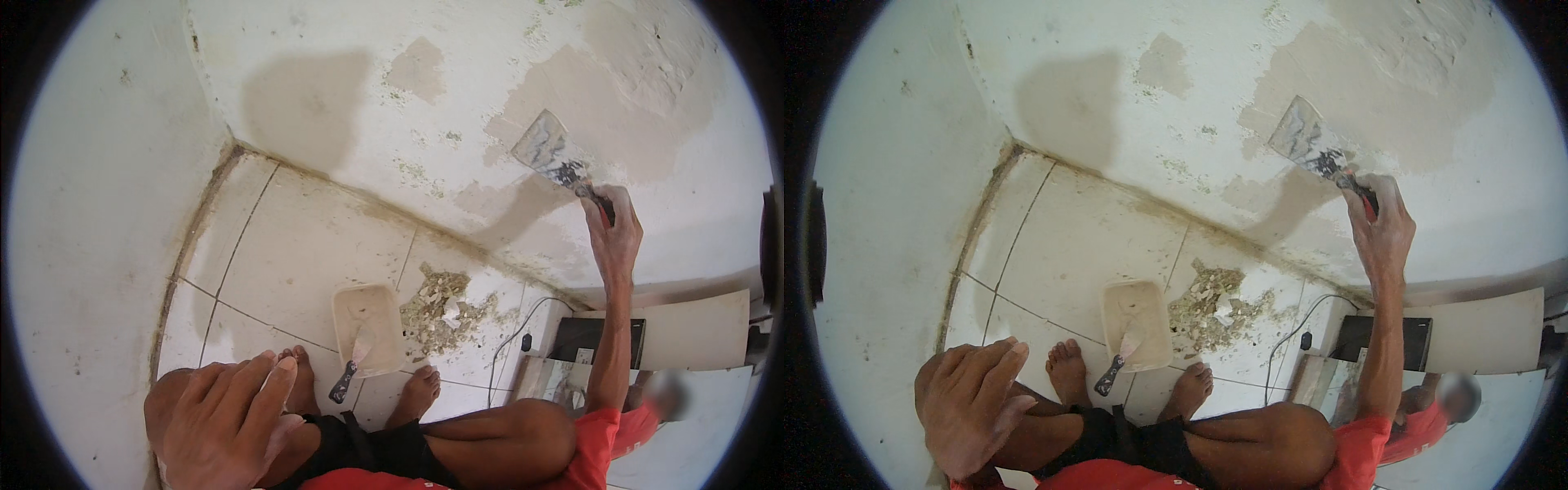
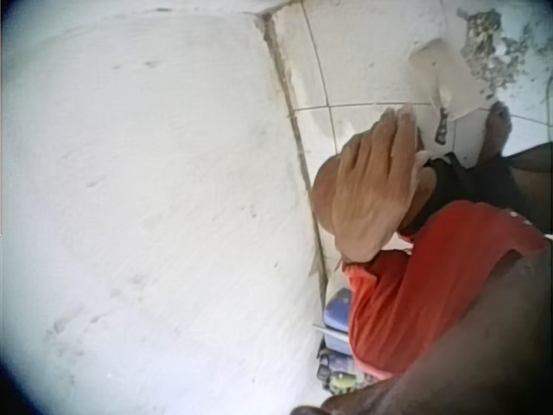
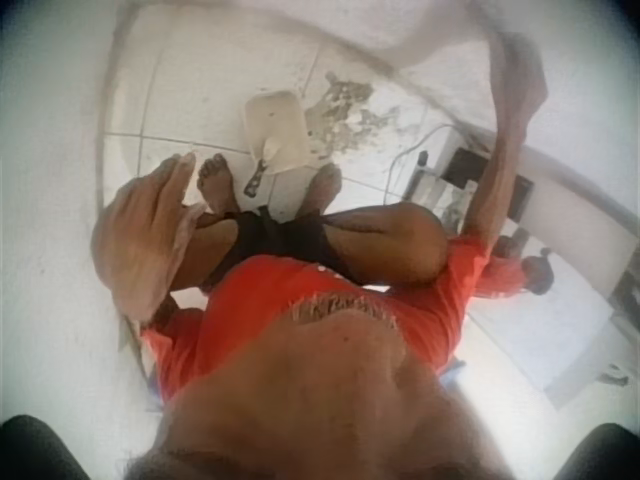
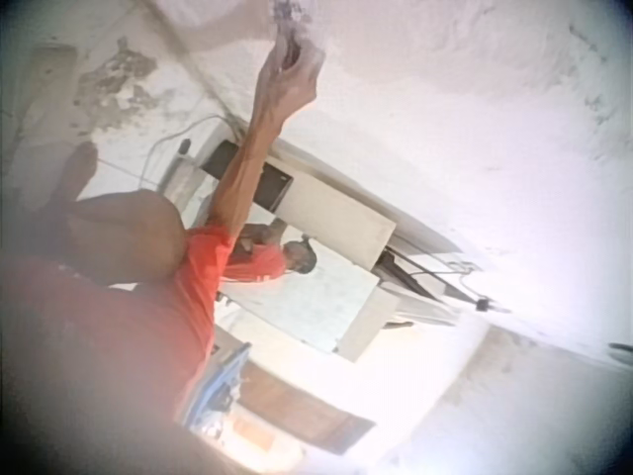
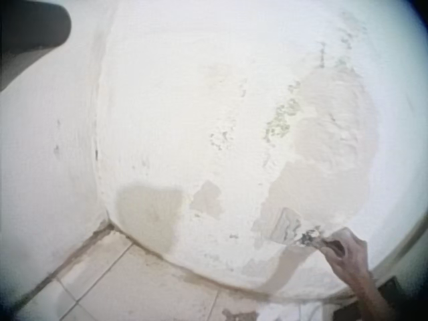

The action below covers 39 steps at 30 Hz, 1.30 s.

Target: The person scrapes old material from a wall using a spatula and then applies new putty to the surface from a container.

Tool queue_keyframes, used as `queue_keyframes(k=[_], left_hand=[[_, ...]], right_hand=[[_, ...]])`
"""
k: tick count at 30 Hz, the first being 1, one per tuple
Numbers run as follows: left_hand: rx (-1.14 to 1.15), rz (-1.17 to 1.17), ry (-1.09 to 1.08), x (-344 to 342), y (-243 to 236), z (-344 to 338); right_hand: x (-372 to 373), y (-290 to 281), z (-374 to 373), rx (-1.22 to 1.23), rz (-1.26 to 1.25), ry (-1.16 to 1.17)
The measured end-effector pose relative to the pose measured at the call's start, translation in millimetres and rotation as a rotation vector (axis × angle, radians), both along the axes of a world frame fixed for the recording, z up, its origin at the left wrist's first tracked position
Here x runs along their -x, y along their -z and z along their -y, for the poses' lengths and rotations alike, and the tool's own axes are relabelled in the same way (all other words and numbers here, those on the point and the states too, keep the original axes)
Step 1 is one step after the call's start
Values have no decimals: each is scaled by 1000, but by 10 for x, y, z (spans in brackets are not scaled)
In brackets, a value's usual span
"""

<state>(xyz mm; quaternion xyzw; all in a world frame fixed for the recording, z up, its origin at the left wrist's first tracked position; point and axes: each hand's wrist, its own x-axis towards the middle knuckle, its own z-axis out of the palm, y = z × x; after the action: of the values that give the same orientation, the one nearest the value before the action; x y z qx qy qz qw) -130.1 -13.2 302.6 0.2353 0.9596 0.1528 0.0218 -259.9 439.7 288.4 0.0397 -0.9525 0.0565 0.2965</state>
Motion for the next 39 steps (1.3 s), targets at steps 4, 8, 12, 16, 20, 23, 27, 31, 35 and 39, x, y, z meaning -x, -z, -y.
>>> queue_keyframes(k=[4, 8, 12, 16, 20, 23, 27, 31, 35, 39], left_hand=[[23, -32, 22, 9, -9, -60], [-38, -42, 50, 50, 51, -86], [-19, -19, 49, 48, 17, -97], [82, -38, -7, 16, 12, -69], [89, -37, -29, 18, 12, -39], [86, -30, -19, 59, -6, -14], [59, 23, 62, 140, -68, -26], [58, -4, 64, 165, -29, -51], [72, -4, 72, 151, -19, -99], [45, 28, 49, 137, -27, -105]], right_hand=[[-79, 220, 60, 87, -42, -137], [181, 401, 331, 99, -51, -219], [312, 483, 323, 94, -6, -141], [151, 545, 141, 122, -4, -19], [-81, 619, -90, 158, -87, -4], [-278, 596, -319, 199, -49, 66], [-444, 529, -367, 199, -54, 62], [-160, 430, 166, 135, -72, -118], [202, 212, 359, -23, 1, -121], [343, 31, 265, -119, -59, -136]])
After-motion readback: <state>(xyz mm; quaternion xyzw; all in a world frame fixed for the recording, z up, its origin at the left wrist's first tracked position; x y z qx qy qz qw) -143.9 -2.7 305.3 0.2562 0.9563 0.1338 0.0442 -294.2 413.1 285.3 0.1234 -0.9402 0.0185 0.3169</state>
